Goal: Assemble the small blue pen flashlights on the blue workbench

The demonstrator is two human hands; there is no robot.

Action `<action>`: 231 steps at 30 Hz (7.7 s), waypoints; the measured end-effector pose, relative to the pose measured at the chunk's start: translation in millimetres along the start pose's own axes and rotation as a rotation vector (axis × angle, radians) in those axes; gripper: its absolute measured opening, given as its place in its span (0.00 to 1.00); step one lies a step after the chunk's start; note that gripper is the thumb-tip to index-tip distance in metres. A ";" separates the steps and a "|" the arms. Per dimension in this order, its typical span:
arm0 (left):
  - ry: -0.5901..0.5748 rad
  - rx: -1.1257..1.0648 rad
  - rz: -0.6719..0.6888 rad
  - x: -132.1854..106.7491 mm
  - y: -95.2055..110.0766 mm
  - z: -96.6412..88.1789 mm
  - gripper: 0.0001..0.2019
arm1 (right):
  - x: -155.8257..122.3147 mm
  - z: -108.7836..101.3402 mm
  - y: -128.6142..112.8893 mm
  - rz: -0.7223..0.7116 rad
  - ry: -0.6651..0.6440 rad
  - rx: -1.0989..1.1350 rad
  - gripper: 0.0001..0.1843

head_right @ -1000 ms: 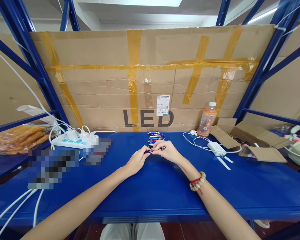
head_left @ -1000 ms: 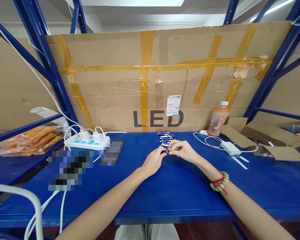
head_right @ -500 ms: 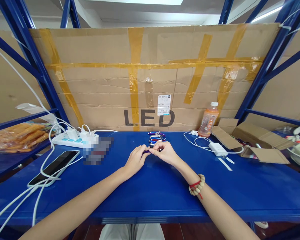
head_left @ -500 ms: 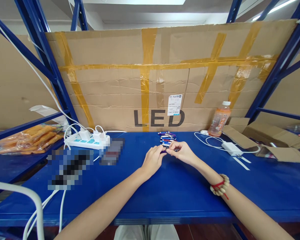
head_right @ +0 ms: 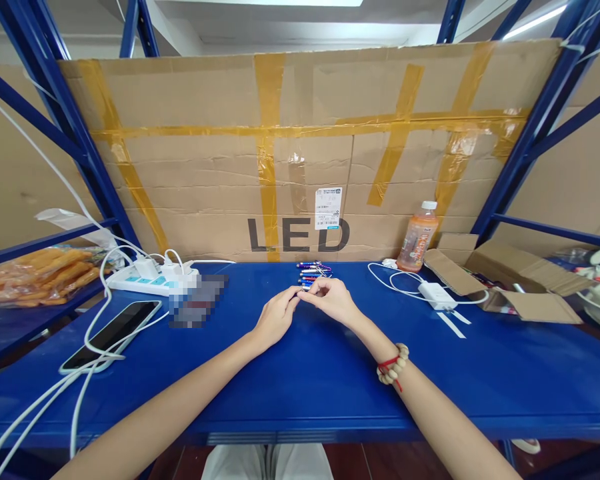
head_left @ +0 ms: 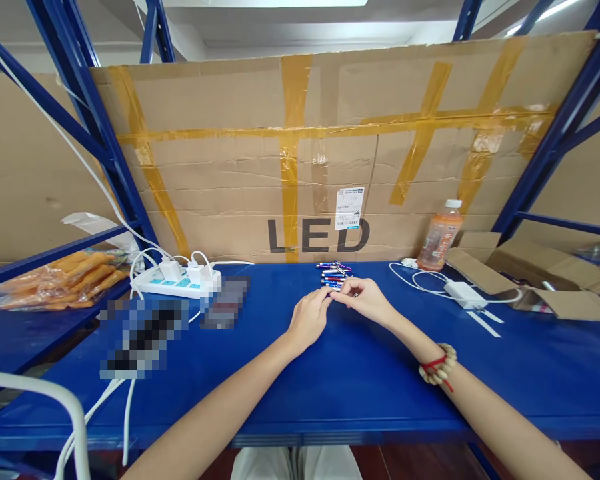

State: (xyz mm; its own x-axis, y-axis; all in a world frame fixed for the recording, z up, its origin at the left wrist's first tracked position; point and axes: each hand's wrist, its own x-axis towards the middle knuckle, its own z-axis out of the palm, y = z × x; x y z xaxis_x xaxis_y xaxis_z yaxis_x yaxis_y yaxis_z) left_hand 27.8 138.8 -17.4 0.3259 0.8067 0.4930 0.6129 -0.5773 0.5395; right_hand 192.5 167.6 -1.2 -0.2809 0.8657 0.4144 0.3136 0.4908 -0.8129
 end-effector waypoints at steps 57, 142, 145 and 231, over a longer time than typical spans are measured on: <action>-0.050 0.251 0.058 -2.1 -3.7 -1.0 0.10 | -2.6 2.3 -2.8 0.289 -0.180 0.076 0.33; -0.089 0.137 -0.127 -3.3 10.8 -6.4 0.14 | 1.0 -0.8 6.1 0.108 -0.123 0.166 0.30; -0.071 0.104 -0.122 -3.4 10.9 -6.9 0.14 | 1.2 -2.2 4.8 0.123 -0.145 0.185 0.31; -0.094 -0.071 -0.065 -7.0 9.4 -7.2 0.12 | 3.4 -11.4 6.5 -0.008 -0.173 0.238 0.19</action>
State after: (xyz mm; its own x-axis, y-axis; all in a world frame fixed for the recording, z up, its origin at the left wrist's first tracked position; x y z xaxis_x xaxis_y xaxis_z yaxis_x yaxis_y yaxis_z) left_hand 26.2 126.9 -10.9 0.3550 0.8493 0.3908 0.5837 -0.5279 0.6169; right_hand 203.9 174.9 -0.4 -0.4393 0.8223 0.3618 0.0952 0.4430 -0.8914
